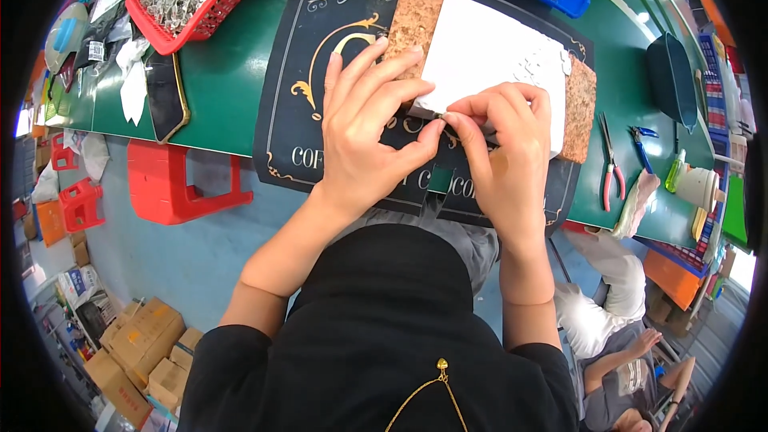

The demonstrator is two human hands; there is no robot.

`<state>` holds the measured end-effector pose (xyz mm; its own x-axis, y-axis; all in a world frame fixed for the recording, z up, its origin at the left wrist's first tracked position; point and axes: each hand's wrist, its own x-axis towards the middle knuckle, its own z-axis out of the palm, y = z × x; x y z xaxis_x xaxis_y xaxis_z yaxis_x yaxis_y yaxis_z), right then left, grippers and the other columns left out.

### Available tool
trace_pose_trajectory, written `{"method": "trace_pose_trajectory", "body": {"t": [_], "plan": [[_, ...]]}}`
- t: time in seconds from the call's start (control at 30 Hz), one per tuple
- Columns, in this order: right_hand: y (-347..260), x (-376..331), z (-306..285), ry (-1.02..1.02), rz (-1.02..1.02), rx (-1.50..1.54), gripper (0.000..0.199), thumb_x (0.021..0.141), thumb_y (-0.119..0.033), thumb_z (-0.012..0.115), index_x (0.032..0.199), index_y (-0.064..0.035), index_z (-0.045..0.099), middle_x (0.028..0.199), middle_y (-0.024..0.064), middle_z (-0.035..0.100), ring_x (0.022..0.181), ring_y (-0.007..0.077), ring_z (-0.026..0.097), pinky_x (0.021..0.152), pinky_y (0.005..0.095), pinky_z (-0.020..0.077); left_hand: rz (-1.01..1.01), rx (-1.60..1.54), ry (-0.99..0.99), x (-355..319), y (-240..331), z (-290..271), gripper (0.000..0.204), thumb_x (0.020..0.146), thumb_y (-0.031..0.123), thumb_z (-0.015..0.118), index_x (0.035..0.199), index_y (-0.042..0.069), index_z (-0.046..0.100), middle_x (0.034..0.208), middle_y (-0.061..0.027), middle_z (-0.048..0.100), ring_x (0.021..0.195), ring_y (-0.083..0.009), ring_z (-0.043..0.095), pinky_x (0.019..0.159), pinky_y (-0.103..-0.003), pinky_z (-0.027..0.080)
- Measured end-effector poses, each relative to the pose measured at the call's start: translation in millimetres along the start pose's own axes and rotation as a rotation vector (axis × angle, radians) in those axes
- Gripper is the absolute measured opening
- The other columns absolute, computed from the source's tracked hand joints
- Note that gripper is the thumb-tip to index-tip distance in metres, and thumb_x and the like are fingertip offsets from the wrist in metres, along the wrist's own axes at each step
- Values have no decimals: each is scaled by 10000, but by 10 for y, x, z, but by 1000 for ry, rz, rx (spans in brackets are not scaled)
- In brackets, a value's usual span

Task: Manually assemble small metal pins into a rectangular component base at a factory workstation.

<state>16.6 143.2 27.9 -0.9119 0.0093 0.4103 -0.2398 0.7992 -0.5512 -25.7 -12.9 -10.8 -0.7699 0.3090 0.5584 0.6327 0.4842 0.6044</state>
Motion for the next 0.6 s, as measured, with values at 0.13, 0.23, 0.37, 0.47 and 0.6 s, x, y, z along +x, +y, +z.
{"method": "trace_pose_trajectory", "body": {"t": [0.13,0.23,0.37,0.47,0.6], "plan": [[-6,6,-3,2,4,-3,67,749,-42,698,774,-36,637,749,37,587,831,233,473,762,332,386,-4,15,9,1,6,19,325,641,111,763,952,76,672,1186,-88,642,1214,-308,515,1095,-506,227],[-2,5,15,17,-4,2,64,746,-35,700,769,-37,640,750,39,589,833,231,476,755,330,388,0,21,44,-1,-25,43,287,641,150,776,907,111,675,1146,-37,646,1181,-293,520,1071,-493,261],[-3,-34,77,27,-12,-8,65,744,-34,703,779,-40,649,752,39,592,829,231,483,754,327,393,34,35,66,-4,-69,37,286,651,136,772,920,106,680,1139,-43,660,1163,-296,538,1073,-491,258],[73,-73,141,134,-103,-18,89,732,-22,712,798,-43,657,767,47,590,836,236,499,753,332,406,66,55,59,36,-74,16,292,660,129,775,937,99,686,1138,-53,670,1159,-300,550,1081,-491,248],[93,-109,127,176,-155,-55,141,699,-10,734,815,-44,661,788,62,584,855,248,518,749,342,419,90,80,54,10,-80,13,295,671,144,783,951,105,697,1133,-52,674,1148,-295,562,1084,-486,240]]}}
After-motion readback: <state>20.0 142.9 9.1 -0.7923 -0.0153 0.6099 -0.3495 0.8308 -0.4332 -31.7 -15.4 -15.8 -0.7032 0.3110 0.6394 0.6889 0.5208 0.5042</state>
